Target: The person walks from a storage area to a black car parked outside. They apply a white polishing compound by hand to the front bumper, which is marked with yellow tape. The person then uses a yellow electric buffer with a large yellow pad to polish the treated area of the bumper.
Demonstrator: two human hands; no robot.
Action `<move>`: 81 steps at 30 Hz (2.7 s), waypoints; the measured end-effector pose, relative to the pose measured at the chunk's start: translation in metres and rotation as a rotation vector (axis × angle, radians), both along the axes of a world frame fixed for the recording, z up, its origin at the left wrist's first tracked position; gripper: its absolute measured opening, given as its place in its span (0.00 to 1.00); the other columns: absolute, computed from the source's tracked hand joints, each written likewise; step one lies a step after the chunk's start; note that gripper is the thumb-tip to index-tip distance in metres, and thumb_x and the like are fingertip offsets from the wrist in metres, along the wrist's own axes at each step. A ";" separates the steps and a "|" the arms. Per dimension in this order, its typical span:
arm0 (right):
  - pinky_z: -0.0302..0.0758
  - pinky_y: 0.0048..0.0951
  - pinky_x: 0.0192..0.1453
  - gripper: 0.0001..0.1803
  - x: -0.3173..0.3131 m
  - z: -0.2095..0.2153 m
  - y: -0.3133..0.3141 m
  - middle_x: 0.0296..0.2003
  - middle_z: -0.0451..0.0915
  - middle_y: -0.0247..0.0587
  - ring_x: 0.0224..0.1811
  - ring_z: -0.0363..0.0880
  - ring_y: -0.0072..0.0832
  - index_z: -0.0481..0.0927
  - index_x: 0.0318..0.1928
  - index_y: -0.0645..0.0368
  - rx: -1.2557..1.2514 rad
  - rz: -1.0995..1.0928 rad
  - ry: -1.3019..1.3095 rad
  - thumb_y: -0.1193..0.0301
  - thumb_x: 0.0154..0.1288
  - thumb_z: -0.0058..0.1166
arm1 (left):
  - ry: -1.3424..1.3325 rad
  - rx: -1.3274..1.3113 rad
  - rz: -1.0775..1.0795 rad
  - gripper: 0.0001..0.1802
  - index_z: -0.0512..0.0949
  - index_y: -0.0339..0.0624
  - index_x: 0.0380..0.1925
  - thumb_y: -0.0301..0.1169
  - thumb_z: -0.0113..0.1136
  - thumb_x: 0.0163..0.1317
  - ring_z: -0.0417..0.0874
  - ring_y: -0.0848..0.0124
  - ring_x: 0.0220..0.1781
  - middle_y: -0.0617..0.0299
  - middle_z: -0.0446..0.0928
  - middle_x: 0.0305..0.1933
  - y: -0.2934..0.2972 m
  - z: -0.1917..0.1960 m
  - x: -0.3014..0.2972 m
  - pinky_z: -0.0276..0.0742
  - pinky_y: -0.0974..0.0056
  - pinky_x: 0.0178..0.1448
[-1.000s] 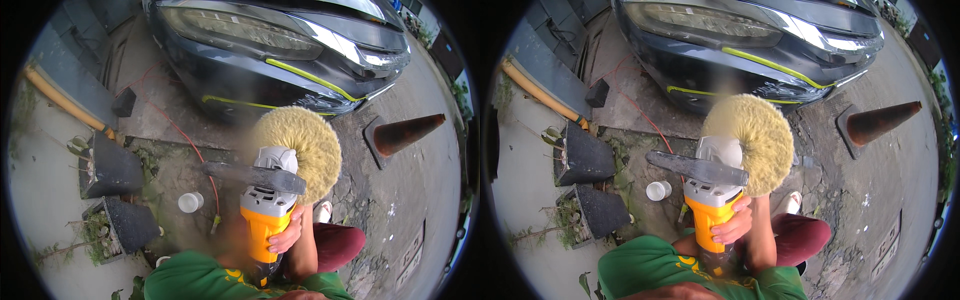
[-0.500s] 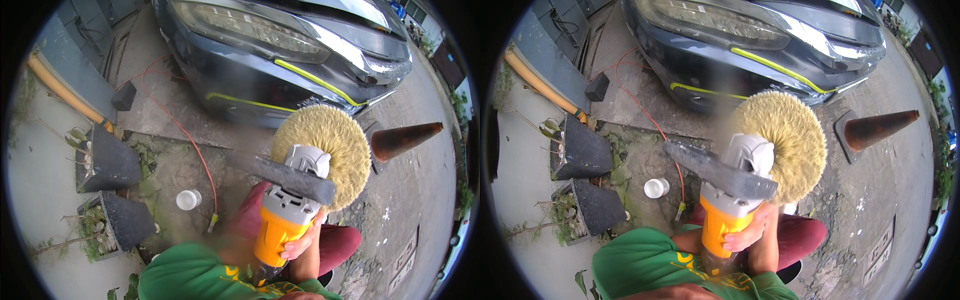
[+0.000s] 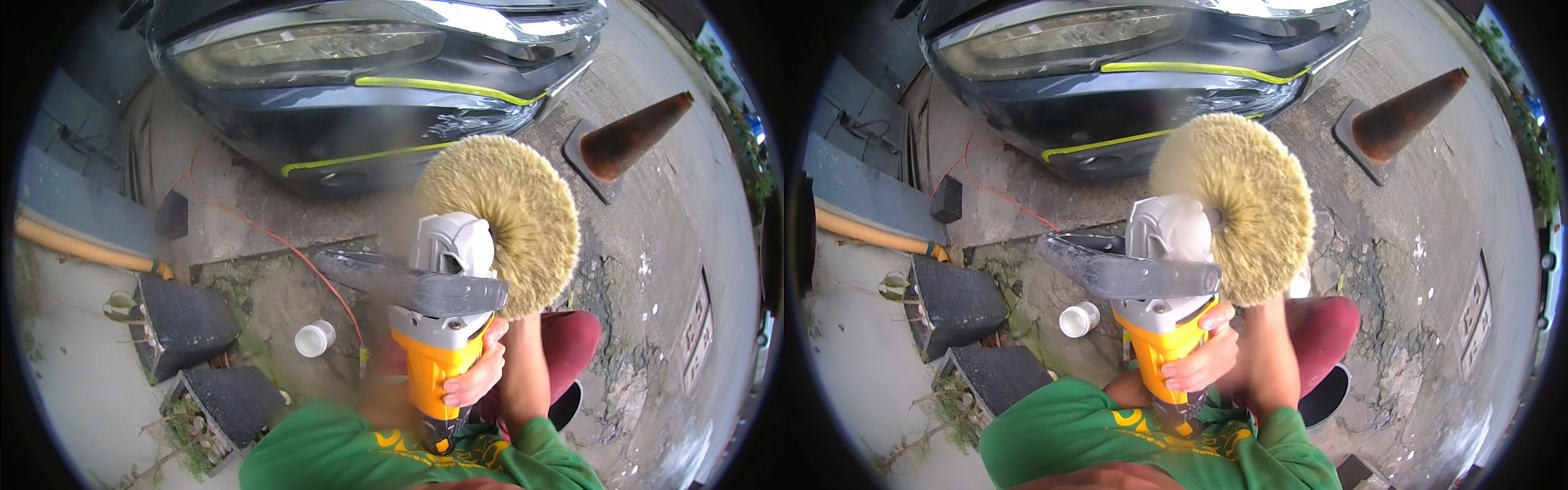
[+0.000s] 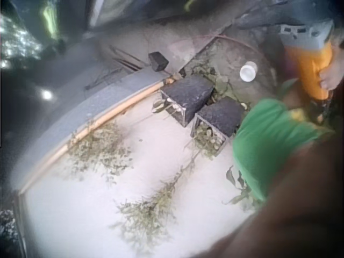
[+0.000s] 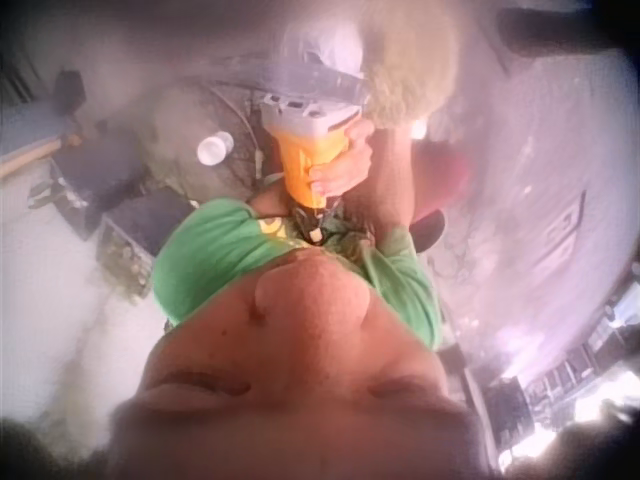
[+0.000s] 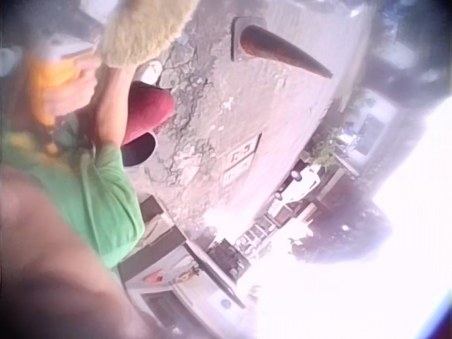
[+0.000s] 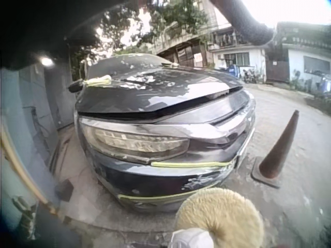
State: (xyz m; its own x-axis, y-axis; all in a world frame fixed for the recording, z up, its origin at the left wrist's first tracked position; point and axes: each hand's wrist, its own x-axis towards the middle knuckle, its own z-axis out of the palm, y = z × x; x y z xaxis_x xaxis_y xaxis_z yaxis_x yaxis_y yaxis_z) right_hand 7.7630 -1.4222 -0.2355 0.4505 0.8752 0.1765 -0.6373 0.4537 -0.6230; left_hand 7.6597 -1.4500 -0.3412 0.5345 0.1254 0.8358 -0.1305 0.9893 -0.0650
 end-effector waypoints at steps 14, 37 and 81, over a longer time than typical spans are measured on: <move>0.65 0.44 0.65 0.40 0.000 -0.062 -0.090 0.61 0.67 0.49 0.61 0.67 0.41 0.60 0.68 0.62 -0.232 0.054 -0.087 0.42 0.69 0.36 | 0.052 -0.009 -0.001 0.53 0.63 0.39 0.60 0.71 0.49 0.46 0.82 0.46 0.39 0.40 0.75 0.47 -0.006 -0.005 0.007 0.78 0.46 0.42; 0.73 0.34 0.51 0.27 0.054 -0.055 -0.075 0.47 0.76 0.44 0.44 0.75 0.31 0.66 0.62 0.65 -0.186 -0.113 -0.365 0.57 0.73 0.39 | 0.970 -0.047 0.144 0.66 0.64 0.36 0.62 0.84 0.45 0.36 0.80 0.42 0.46 0.34 0.72 0.55 0.017 0.006 -0.025 0.78 0.41 0.49; 0.69 0.35 0.64 0.50 0.030 -0.357 0.046 0.55 0.75 0.45 0.59 0.73 0.32 0.64 0.63 0.61 -0.436 0.087 -0.515 0.70 0.35 0.74 | 1.625 -0.256 1.448 0.24 0.74 0.43 0.52 0.48 0.50 0.66 0.77 0.67 0.53 0.62 0.76 0.52 0.150 -0.071 0.082 0.71 0.60 0.58</move>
